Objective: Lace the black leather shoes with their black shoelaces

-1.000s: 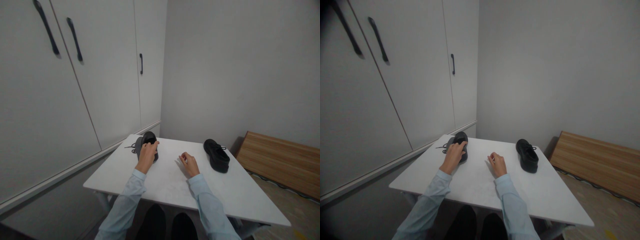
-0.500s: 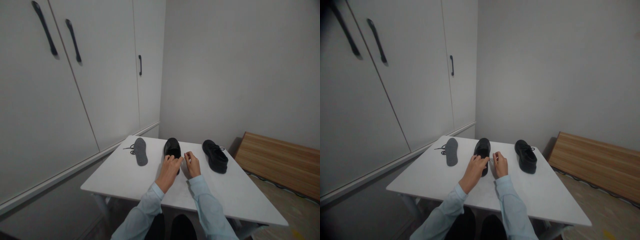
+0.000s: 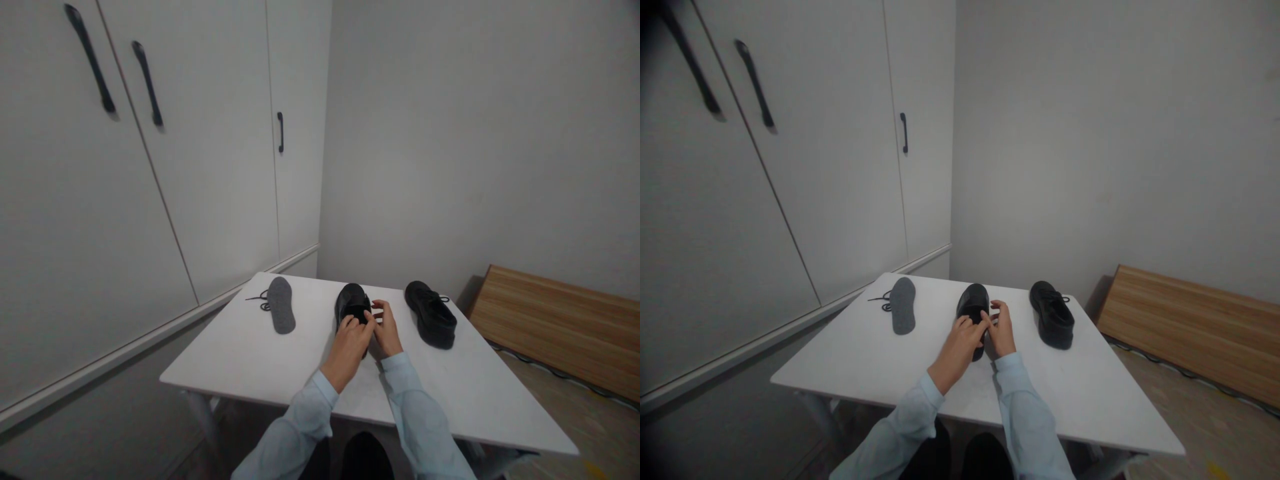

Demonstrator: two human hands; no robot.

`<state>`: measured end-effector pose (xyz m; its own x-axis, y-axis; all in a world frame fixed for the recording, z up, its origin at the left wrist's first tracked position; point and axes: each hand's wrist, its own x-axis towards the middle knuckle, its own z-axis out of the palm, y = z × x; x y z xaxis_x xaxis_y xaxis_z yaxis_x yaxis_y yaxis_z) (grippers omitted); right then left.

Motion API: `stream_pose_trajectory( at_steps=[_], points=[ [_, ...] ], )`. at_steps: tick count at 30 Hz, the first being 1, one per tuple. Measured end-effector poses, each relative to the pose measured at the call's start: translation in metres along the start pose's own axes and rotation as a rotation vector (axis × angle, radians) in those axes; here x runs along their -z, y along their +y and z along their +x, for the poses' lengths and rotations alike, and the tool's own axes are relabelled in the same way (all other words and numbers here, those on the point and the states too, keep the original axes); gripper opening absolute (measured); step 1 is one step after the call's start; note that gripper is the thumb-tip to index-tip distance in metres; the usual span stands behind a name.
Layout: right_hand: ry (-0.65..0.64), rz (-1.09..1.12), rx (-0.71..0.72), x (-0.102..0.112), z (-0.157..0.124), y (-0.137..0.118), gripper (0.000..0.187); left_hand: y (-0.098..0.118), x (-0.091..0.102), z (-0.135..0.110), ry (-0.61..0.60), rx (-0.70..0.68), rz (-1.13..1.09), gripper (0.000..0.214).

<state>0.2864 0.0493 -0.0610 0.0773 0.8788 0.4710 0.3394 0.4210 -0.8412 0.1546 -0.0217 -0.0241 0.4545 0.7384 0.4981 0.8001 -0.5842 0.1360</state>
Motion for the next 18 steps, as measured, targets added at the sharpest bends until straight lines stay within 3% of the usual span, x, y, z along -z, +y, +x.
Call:
stream_pose_trajectory(
  at_steps=[13,18],
  points=[
    [-0.030,0.087,0.005,0.012,0.005,0.002,0.049,0.013,-0.004,0.001,0.005,-0.023,0.035,0.042],
    [-0.012,0.112,0.029,0.011,0.005,0.001,0.045,0.002,0.020,0.004,-0.081,0.013,-0.212,0.046]
  ],
)
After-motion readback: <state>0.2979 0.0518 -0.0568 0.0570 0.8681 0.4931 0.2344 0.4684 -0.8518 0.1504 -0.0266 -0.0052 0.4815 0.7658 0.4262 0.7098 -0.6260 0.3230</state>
